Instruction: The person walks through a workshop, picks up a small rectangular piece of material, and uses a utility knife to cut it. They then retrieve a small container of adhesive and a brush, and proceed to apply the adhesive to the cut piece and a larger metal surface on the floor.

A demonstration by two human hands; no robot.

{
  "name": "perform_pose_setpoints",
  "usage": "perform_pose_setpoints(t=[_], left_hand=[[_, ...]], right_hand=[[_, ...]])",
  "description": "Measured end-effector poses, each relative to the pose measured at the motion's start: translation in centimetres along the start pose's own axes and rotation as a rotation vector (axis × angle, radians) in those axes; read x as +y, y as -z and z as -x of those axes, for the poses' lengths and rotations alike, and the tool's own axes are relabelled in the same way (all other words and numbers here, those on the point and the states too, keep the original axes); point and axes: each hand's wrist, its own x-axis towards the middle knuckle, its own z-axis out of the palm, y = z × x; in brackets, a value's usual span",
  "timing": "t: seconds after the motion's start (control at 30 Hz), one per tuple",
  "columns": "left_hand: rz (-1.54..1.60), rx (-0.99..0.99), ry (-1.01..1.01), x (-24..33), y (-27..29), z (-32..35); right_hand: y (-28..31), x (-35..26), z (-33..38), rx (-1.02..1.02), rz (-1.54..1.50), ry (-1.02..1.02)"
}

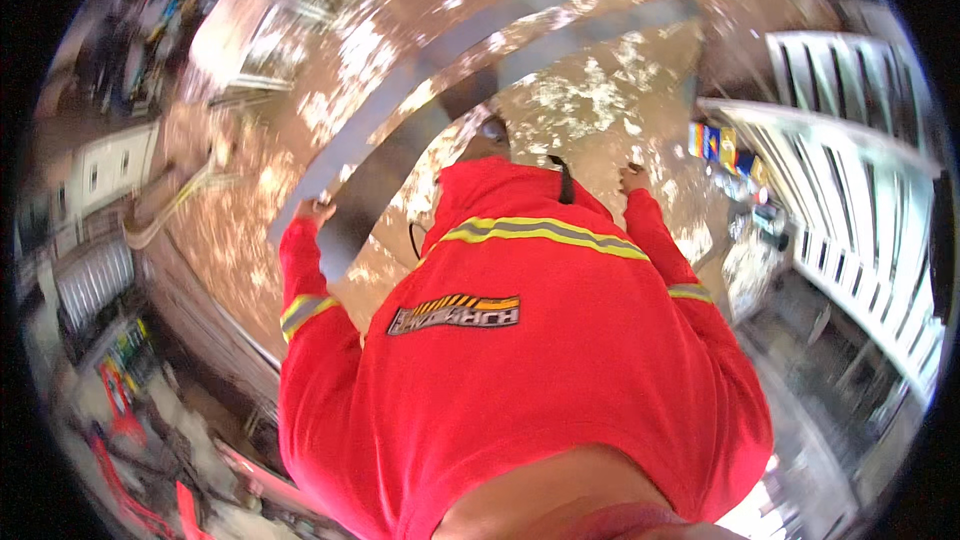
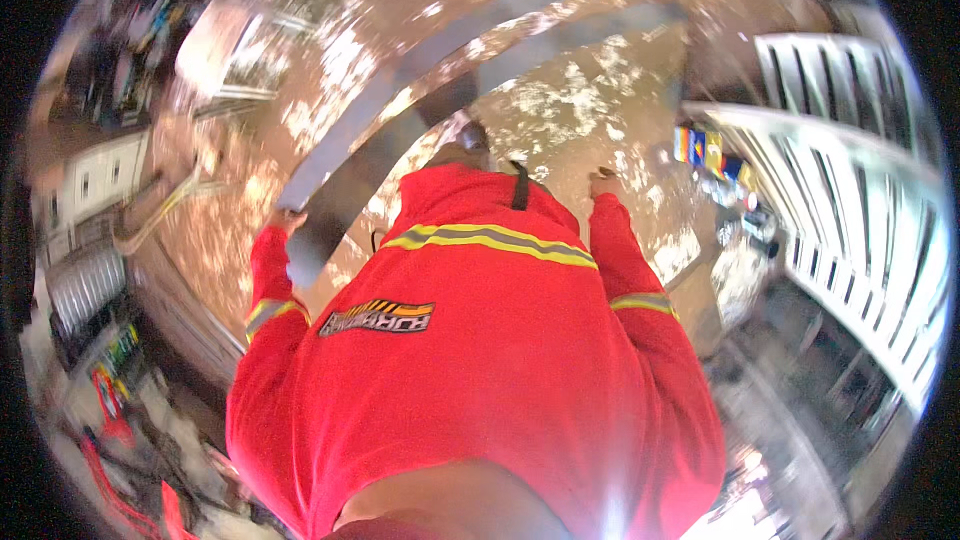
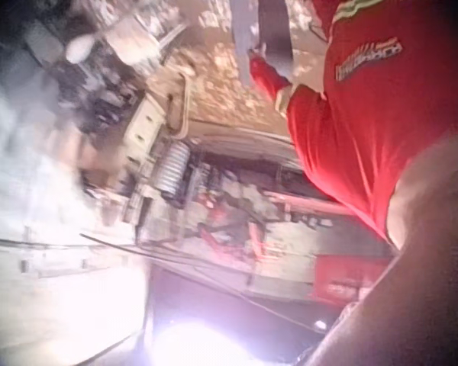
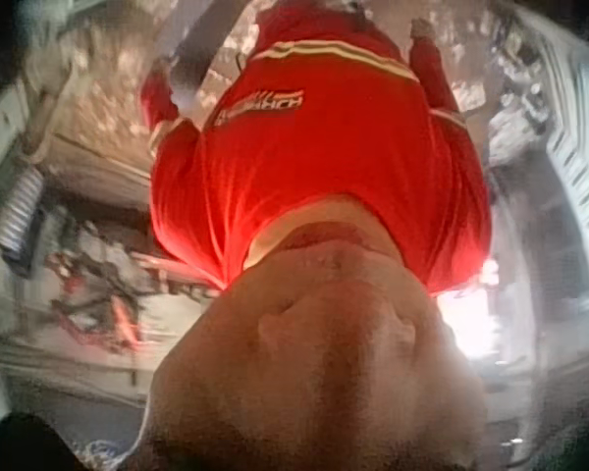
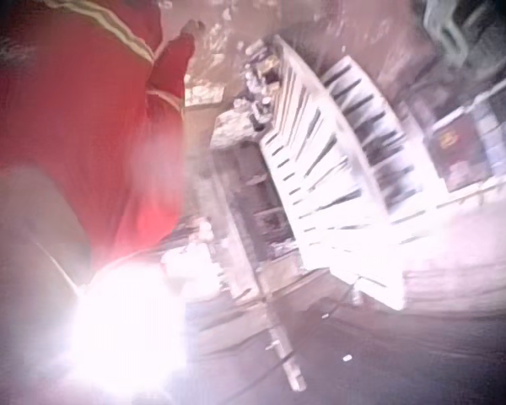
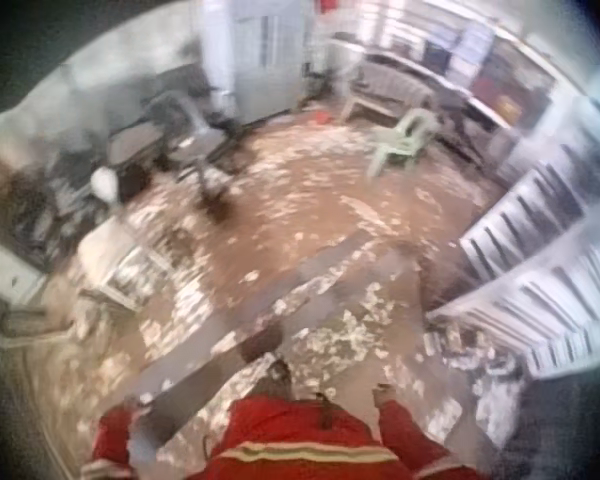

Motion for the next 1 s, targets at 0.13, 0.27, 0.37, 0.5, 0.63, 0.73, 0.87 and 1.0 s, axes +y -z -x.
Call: perform_pose_setpoints(t=[0.13,0.27,0.37,0.5,0.63,0.73,0.87,1.0], left_hand=[[-0.075,-0.092,0.230,-0.9,-2.5,2.0],[-0.406,0.101,0.199,-13.3,5.8,9.5],[-0.582,-0.056,0.381,-11.2,-0.2,8.7],[-0.604,-0.016,0.496,-14.5,2.0,15.9],[-0.641,0.085,0.531,-16.8,4.9,16.6],[-0.661,0.107,0.612,-19.8,6.3,16.6],[-0.671,0.090,0.598,-24.1,9.8,17.7],[-0.618,0.002,0.489,-29.2,13.4,16.2]], right_hand=[[0.7,0.9,4.4,0.006,-0.410,-0.034],[-8.2,-0.7,9.4,-0.216,-0.323,0.116],[-5.2,11.3,14.4,-0.120,-0.252,-0.040],[-5.4,24.3,22.2,-0.159,-0.148,-0.181],[-4.9,30.0,28.9,-0.130,-0.076,-0.322],[-4.5,29.1,31.5,-0.092,-0.038,-0.324],[-7.1,22.3,34.5,-0.071,0.003,-0.272],[-12.6,15.3,39.7,-0.098,0.044,-0.179]])
